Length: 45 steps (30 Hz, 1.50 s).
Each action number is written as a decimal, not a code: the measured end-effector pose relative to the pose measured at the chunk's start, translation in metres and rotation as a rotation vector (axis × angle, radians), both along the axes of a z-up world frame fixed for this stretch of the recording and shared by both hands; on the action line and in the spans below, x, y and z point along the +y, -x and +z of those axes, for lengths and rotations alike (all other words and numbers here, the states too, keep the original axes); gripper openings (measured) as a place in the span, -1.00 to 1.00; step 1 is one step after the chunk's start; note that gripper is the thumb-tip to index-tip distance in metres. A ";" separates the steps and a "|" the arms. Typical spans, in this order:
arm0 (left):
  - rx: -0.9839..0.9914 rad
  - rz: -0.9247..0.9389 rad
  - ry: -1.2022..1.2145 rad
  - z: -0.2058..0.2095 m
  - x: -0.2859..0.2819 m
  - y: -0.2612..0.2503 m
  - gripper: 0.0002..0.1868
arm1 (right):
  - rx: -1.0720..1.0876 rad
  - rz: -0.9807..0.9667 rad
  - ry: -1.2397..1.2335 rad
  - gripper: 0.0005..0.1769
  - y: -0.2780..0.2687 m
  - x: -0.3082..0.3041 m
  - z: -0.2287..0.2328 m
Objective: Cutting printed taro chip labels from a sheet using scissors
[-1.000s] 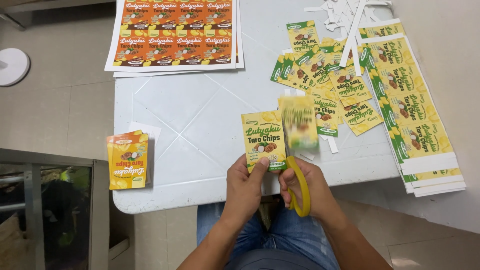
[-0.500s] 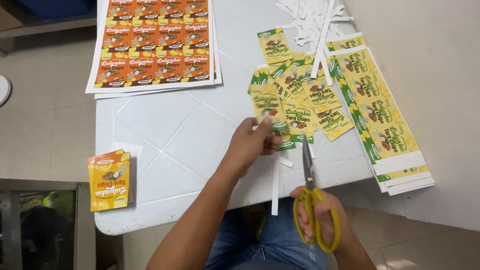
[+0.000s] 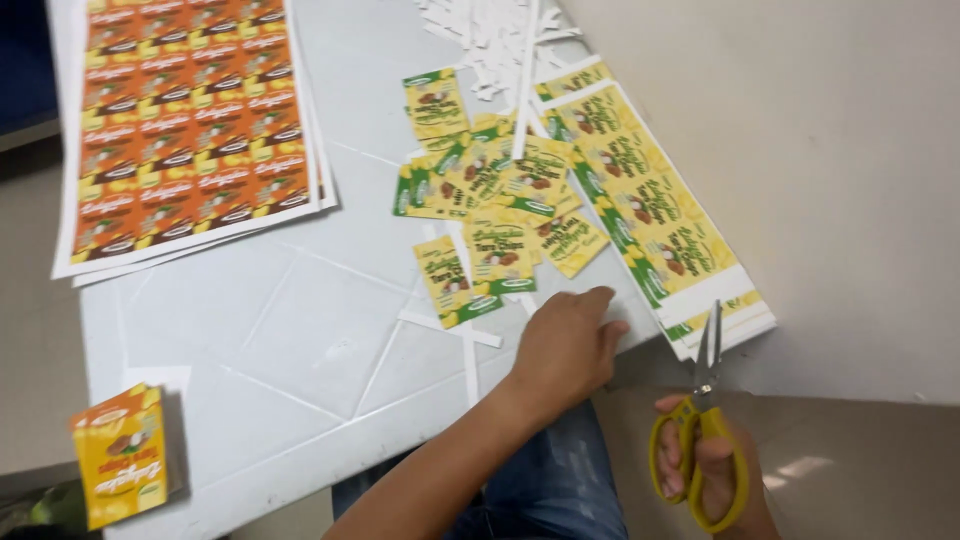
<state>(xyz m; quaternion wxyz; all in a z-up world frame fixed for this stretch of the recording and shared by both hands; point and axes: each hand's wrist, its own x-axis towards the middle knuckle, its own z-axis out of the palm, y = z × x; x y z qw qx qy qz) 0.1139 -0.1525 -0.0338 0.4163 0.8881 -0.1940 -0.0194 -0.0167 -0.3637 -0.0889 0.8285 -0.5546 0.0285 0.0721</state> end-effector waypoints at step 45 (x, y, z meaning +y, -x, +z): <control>0.488 0.346 0.084 0.003 -0.079 -0.017 -0.41 | 0.186 -0.499 0.224 -0.53 0.013 -0.012 0.032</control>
